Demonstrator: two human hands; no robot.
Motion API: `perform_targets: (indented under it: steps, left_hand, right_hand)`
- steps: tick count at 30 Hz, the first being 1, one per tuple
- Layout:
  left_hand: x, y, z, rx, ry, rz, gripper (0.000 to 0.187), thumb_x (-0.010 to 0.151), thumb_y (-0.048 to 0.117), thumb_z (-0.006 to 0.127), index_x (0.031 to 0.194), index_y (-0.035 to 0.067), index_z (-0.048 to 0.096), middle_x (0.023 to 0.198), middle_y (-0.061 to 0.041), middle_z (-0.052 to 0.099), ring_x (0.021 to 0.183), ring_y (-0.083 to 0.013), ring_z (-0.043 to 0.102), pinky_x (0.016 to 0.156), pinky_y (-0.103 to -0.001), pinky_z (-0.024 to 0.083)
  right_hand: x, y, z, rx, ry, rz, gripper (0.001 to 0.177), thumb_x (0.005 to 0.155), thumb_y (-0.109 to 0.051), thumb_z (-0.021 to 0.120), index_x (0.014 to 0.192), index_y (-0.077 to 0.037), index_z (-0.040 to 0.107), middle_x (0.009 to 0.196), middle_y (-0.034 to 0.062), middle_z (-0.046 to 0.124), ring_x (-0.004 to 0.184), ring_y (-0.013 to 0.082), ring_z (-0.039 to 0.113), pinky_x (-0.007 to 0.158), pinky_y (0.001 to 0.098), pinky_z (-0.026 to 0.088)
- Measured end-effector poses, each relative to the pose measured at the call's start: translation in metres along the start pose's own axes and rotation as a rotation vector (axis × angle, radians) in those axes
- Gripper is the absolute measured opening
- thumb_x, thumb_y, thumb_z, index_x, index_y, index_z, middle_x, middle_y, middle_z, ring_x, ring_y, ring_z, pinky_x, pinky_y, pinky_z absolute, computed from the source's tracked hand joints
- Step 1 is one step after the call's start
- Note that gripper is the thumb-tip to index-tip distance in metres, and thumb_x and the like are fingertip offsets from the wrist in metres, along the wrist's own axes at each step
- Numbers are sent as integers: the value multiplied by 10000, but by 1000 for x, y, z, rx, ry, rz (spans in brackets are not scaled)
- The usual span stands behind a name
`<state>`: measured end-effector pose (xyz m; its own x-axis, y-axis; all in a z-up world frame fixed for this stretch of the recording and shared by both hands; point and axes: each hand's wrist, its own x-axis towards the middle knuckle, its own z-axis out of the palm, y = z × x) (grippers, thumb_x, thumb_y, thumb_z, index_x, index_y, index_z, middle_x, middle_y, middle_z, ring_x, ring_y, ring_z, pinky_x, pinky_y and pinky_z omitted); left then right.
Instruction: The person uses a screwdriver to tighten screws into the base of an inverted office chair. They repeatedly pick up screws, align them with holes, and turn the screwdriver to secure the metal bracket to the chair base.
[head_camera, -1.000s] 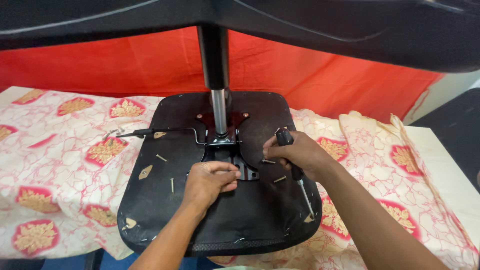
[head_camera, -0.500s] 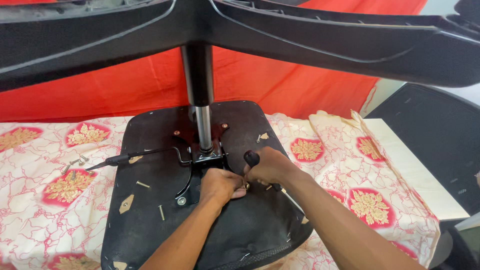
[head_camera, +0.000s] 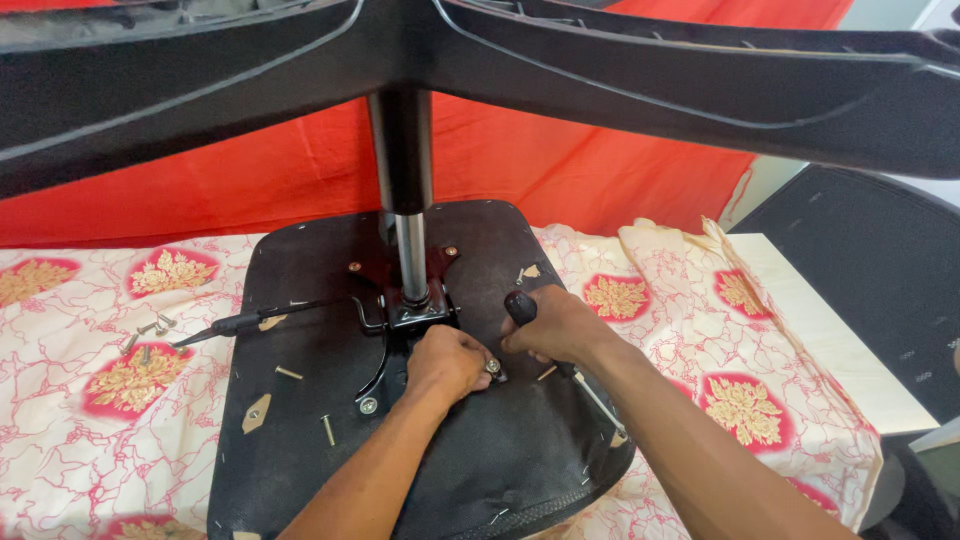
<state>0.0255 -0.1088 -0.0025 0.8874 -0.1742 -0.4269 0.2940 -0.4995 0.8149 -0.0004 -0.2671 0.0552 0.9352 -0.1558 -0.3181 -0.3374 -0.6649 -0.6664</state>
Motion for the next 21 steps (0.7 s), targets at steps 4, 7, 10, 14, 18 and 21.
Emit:
perform_targets:
  steps: [4,7,10,14,18,21]
  left_hand:
    - [13,-2,2,-216,-99,-63,172,908,-28,635,916,-22,808,866,-141,784,661,-168,744,605,-236,641]
    - [20,2,-1,-190,-128,-113,149,893,-21,672,918,0,817,872,-140,780,637,-156,717,563,-222,608]
    - [19,10,-3,-162,-152,-131,123,887,-36,688,917,-25,806,862,-137,780,631,-161,714,523,-221,588]
    - [8,25,-2,44,-97,-145,78,859,32,791,887,-36,813,806,-111,772,650,-164,734,566,-255,587]
    - [-6,32,-4,364,-35,-47,69,848,127,796,881,71,818,783,-88,780,715,-164,763,736,-296,593]
    - [-18,19,-1,333,51,92,88,847,161,762,892,120,826,784,-86,787,746,-200,779,802,-334,608]
  right_hand:
    - [7,8,-7,86,-8,-27,208,704,-131,857,857,-45,745,635,42,658,529,127,594,517,294,476]
    - [11,14,-9,102,-23,-28,198,712,-123,853,859,-44,746,614,46,641,512,127,581,506,294,460]
    - [15,18,-9,99,-29,-30,206,707,-127,857,860,-47,744,611,43,642,510,124,578,503,291,459]
    - [19,21,-5,139,-28,-22,242,696,-123,872,878,-43,734,644,37,654,528,120,577,504,288,462]
    - [24,23,-3,168,-24,-1,249,689,-115,872,891,-59,738,678,25,675,550,109,577,511,277,466]
    - [23,24,-2,203,-33,-1,250,688,-110,868,887,-48,729,684,25,691,545,120,573,509,283,461]
